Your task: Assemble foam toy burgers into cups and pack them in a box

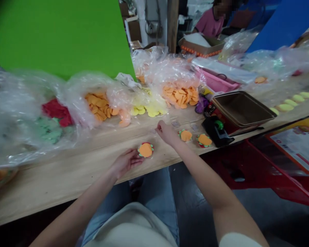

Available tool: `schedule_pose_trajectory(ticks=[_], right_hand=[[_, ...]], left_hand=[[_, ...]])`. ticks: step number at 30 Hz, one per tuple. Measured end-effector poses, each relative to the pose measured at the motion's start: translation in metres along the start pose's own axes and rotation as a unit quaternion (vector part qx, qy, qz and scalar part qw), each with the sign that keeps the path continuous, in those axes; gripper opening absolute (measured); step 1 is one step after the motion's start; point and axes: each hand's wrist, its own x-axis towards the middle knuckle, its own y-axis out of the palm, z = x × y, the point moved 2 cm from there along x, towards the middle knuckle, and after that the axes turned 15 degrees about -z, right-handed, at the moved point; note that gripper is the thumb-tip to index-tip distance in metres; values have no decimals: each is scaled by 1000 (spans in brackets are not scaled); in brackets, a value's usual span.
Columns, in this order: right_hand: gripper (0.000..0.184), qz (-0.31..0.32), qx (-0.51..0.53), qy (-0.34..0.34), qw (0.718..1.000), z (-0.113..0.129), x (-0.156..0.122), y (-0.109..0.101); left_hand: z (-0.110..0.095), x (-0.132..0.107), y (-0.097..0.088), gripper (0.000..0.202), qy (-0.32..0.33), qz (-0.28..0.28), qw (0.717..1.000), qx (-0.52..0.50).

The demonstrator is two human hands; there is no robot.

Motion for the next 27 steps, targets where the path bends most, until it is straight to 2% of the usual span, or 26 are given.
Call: schedule_pose_trajectory(ticks=[2,4,6,9,14,18,21,27], right_hand=[[24,-51,55,16,997,12,-26,11],[27,-81,90,-3,993,27,-49,19],[30,-101,109,-29,988,39,-66,24],[26,-124,122,-47,984,52,-79,23],[22,-141,119,-74,980,62,-90,19],[32,-127,83,-158,976,73,-108,26],[42,-108,44,-203,972,79,-124,36],[50,-98,29,-211,972,82,-137,47]], left_hand=[[-3,2,-18,13,23,-22,999,16],[-2,5,-28,15,38,-36,998,29],[0,6,-31,19,50,-42,997,38],[2,8,-28,25,71,-45,995,53],[5,12,-25,24,105,-65,990,70],[5,10,-25,23,114,-74,988,67],[2,6,-27,22,102,-61,991,57],[-3,-2,-33,29,89,-16,995,49]])
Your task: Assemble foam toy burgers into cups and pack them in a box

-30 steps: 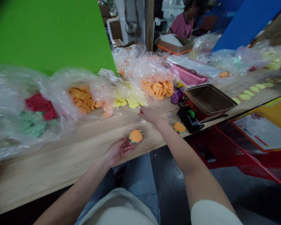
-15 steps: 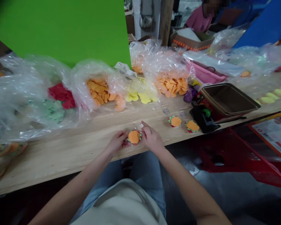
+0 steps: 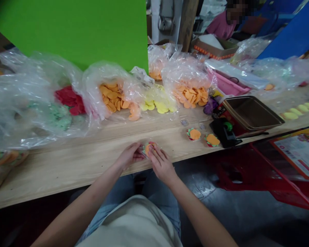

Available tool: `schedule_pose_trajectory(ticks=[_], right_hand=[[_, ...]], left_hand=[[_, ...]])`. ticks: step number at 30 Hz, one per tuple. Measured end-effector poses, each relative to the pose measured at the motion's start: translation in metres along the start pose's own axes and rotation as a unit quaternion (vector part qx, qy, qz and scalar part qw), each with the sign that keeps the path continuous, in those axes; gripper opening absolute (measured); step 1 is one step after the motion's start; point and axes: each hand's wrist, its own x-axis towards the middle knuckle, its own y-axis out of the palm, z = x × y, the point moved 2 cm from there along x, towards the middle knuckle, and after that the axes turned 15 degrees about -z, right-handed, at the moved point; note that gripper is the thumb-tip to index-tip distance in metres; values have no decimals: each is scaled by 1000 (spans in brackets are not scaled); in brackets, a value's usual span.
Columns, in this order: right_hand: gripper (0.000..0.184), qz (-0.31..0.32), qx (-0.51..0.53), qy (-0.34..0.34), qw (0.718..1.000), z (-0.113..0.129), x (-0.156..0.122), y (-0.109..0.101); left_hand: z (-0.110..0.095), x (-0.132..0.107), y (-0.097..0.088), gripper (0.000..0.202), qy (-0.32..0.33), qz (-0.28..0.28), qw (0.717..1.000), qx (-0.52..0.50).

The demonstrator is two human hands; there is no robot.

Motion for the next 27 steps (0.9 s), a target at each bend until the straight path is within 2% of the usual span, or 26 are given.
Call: schedule_pose_trajectory(ticks=[4,5,7,8,9,11,12,14,16,18,21,23,27], right_hand=[[49,-6,51,10,999,2,-5,1],[46,-28,66,42,997,2,-8,0],[34,-97,86,182,975,-2,-13,-1],[28,-120,101,281,947,-5,-16,-1],[25,-122,127,381,908,-8,-18,0],[32,-74,204,532,818,-10,-20,7],[35,-39,244,574,780,-10,-19,11],[36,3,296,611,734,-8,-13,18],[30,10,312,620,719,-7,-8,22],[25,0,323,627,709,-5,-5,24],[21,-17,366,647,669,-1,-4,25],[21,-26,393,660,640,2,-4,25],[28,-60,406,688,598,4,0,20]], left_hand=[[6,3,0,26,22,6,1000,4],[8,4,0,25,28,2,1000,4],[12,8,0,23,36,-8,999,4],[14,10,0,23,40,-12,999,4],[15,11,-1,23,46,-16,999,5],[17,13,0,26,60,-24,998,9],[18,13,0,27,69,-28,997,12],[19,12,1,29,90,-38,995,22],[20,10,2,31,113,-49,992,31],[22,7,3,33,136,-61,988,38],[22,3,3,32,149,-70,985,44],[19,2,3,31,142,-63,987,47],[13,2,2,36,121,-38,989,72]])
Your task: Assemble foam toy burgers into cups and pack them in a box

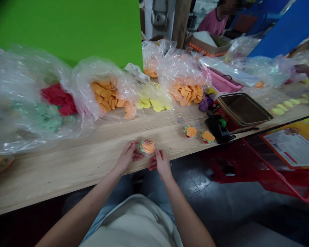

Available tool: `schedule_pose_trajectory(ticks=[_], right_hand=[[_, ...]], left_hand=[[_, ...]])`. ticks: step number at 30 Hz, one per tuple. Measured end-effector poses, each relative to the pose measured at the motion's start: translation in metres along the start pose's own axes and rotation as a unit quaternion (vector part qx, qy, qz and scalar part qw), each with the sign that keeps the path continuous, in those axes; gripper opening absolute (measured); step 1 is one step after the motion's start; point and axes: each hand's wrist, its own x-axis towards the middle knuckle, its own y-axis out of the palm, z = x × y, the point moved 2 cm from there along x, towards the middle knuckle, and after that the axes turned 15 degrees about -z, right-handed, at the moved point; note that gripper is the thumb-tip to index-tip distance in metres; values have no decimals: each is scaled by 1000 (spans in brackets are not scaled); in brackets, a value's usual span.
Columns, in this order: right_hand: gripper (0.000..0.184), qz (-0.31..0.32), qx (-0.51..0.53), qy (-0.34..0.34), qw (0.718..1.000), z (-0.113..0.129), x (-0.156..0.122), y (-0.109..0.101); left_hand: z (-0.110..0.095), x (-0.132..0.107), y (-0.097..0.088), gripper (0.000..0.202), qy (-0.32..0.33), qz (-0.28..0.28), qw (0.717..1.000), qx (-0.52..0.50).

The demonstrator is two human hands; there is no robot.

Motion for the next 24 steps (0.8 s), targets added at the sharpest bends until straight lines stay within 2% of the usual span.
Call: schedule_pose_trajectory(ticks=[4,6,7,9,11,12,15,20,22,24], right_hand=[[38,1,2,32,999,6,-1,1],[37,9,-12,23,1000,7,-1,1],[36,15,-18,17,1000,8,-1,1],[31,26,-28,6,999,8,-1,1],[27,33,-36,-5,999,7,-1,2],[25,34,-40,-9,999,7,-1,2],[23,36,-49,-13,998,6,0,3],[23,59,-95,-20,994,5,2,0],[25,32,-165,-70,983,7,4,-7],[26,-60,-252,-193,946,15,5,-15]], left_hand=[[-4,2,2,41,17,9,999,50],[-7,1,5,48,55,-6,994,99],[-9,1,7,53,86,-23,985,144],[-15,0,12,62,153,-59,952,259],[-18,-1,16,62,197,-75,913,350],[-19,-1,17,59,205,-71,904,368],[-20,-1,19,50,225,-55,897,376],[-16,-2,12,52,253,-56,903,342],[-14,-2,8,46,273,-67,907,315],[-12,-3,4,35,294,-70,905,298]])
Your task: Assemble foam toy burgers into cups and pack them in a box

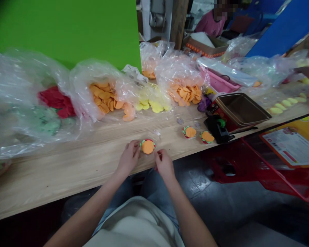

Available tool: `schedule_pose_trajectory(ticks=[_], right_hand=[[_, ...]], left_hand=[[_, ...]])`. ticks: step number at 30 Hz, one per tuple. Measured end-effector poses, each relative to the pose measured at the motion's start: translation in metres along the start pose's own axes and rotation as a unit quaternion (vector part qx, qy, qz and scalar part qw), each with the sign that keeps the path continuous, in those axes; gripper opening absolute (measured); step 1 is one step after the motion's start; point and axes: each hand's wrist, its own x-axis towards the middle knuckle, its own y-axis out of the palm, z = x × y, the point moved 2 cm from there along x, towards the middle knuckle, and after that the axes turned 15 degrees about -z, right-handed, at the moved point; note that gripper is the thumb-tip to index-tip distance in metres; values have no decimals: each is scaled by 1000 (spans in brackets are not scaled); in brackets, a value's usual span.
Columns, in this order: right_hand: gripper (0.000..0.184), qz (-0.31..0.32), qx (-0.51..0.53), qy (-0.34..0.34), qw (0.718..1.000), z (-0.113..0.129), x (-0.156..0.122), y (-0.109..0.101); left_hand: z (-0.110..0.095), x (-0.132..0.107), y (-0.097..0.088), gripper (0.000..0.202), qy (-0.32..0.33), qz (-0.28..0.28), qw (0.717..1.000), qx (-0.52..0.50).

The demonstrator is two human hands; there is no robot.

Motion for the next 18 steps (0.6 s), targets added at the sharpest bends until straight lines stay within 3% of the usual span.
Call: schedule_pose_trajectory(ticks=[2,3,6,11,18], right_hand=[[27,-95,-82,-132,983,8,4,-8],[27,-109,-112,-188,970,13,6,-9],[31,-61,-196,-281,938,28,12,0],[35,-20,-292,-299,908,42,24,13],[20,54,-156,-295,941,48,39,7]], left_hand=[[2,-2,-2,29,15,2,1000,-8],[3,-2,-2,29,22,6,1000,-12],[3,-3,-3,30,40,12,999,-18],[4,-4,-4,32,51,19,998,-24],[7,-5,-6,32,47,38,996,-59]])
